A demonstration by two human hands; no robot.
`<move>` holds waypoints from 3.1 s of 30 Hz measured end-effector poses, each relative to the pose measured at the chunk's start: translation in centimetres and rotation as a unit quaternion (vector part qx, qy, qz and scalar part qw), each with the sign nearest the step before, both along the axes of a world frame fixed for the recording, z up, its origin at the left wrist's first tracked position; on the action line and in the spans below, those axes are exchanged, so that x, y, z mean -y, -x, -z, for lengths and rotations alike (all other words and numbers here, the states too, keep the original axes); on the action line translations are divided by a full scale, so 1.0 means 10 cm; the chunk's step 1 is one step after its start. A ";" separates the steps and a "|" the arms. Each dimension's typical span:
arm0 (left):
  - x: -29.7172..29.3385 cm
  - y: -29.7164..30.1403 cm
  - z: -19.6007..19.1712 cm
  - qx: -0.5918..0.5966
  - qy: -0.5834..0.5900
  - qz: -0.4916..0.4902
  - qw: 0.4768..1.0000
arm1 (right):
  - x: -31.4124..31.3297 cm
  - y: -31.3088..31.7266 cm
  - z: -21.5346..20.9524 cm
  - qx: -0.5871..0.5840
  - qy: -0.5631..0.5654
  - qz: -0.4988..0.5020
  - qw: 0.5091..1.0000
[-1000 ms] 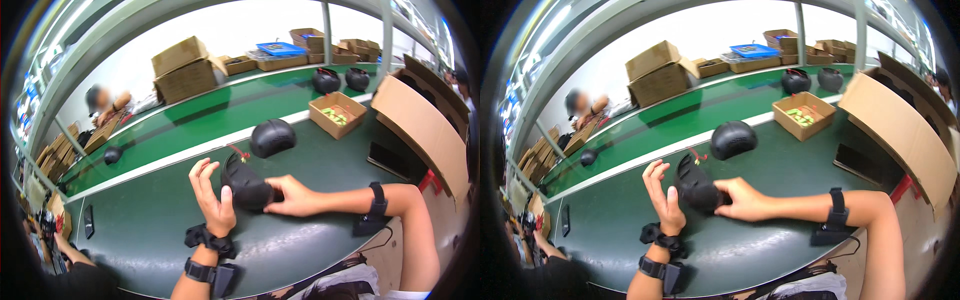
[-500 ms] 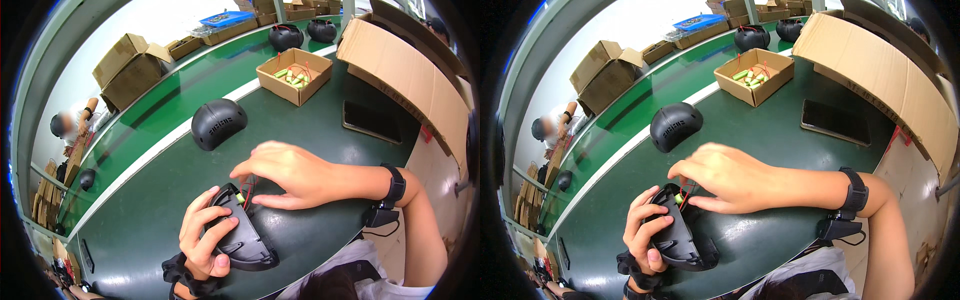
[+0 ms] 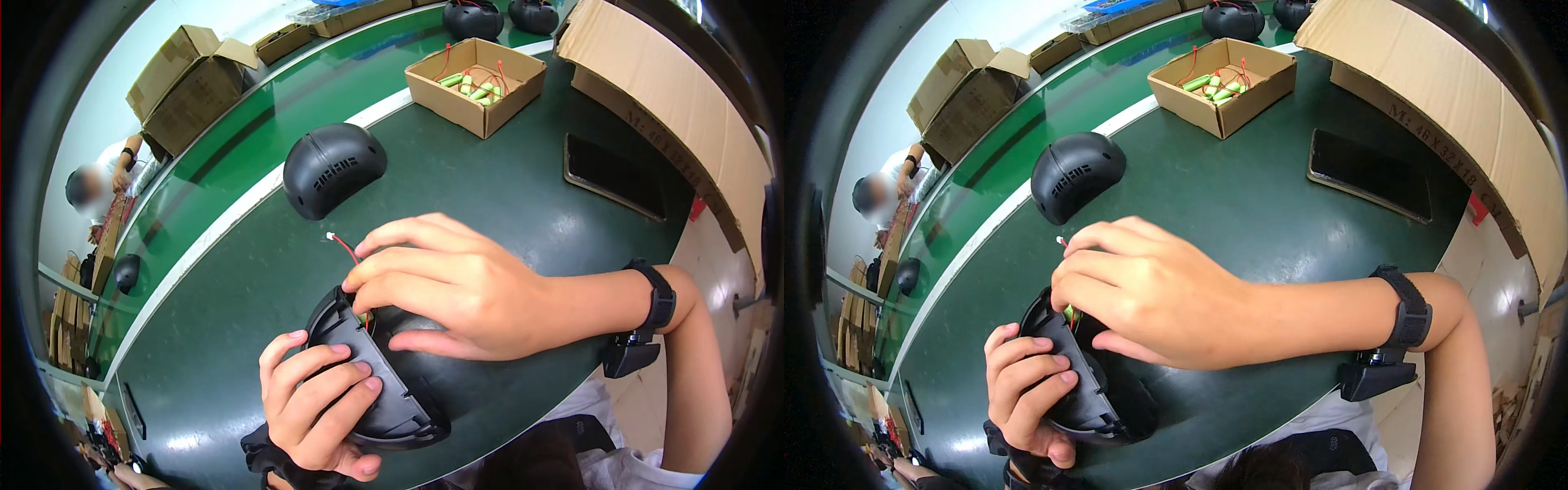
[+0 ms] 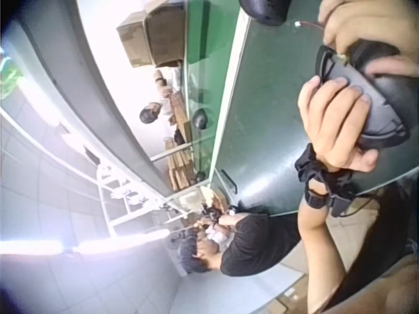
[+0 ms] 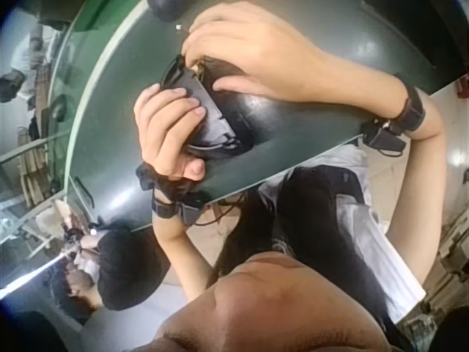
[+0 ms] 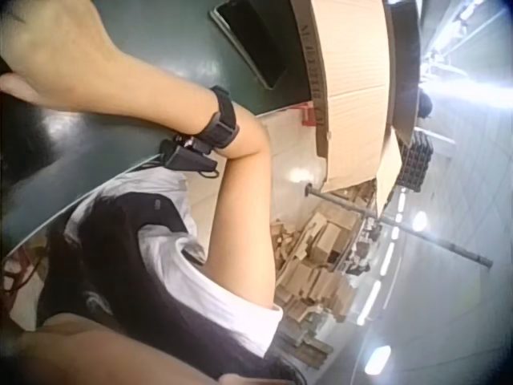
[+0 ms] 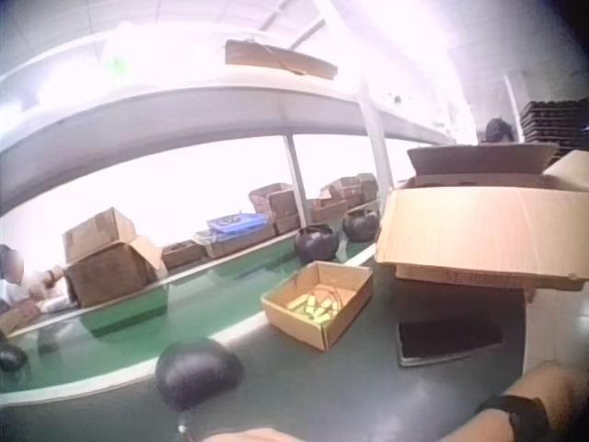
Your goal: The person is assembling plastic housing units by inserting internal components with wires and snapping the shell halves together.
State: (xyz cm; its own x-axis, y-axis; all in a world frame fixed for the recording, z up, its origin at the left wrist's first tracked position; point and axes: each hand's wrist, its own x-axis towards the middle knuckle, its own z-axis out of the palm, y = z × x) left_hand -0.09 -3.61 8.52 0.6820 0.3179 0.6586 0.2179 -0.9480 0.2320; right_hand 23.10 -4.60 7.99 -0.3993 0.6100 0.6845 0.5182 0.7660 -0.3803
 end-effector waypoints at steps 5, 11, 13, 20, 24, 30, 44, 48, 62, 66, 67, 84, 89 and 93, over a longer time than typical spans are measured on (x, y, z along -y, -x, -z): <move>-0.01 0.00 -0.01 -0.003 0.009 0.017 1.000 | 0.04 -0.02 -0.04 0.016 0.004 0.003 1.000; 0.01 -0.04 -0.07 -0.003 0.008 0.008 1.000 | 0.07 -0.07 -0.03 0.042 -0.012 -0.040 0.998; -0.02 -0.05 -0.05 0.000 0.005 0.014 1.000 | 0.10 -0.08 -0.04 0.065 -0.003 -0.098 0.993; 0.01 -0.04 -0.05 0.001 0.028 0.022 0.999 | 0.32 -0.05 -0.18 0.119 -0.022 -0.083 0.989; -0.04 -0.06 -0.02 0.012 0.026 0.038 0.999 | 0.29 0.01 -0.34 0.158 -0.118 -0.054 0.979; -0.08 -0.18 0.23 0.099 0.033 -0.070 0.992 | 0.05 0.41 -0.65 0.182 -0.385 0.040 0.904; 0.12 -0.18 -0.01 0.043 0.121 -0.077 0.989 | -0.23 -0.17 -0.17 0.062 0.156 -0.037 0.985; 0.12 -0.11 -0.01 0.048 0.134 -0.069 0.987 | -0.13 -0.10 -0.23 0.001 0.376 -0.039 0.926; -0.02 -0.08 -0.04 0.024 0.183 -0.009 0.983 | -0.10 -0.26 -0.14 -0.018 0.376 -0.051 0.925; 0.01 -0.08 -0.06 0.021 0.183 -0.002 0.983 | -0.13 -0.23 -0.03 -0.060 0.229 -0.051 0.970; 0.02 -0.09 -0.07 0.019 0.187 -0.006 0.982 | -0.16 -0.25 -0.04 -0.068 0.217 -0.095 0.969; 0.01 -0.09 -0.13 0.008 0.190 -0.038 0.981 | -0.02 -0.37 -0.36 0.181 -0.027 -0.015 0.983; 0.00 -0.09 -0.09 0.002 0.194 -0.032 0.980 | -0.06 -0.23 -0.31 0.087 -0.239 0.007 0.967; 0.05 -0.07 -0.12 -0.009 0.243 -0.012 0.970 | 0.03 -0.03 -0.28 0.042 -0.260 -0.034 0.964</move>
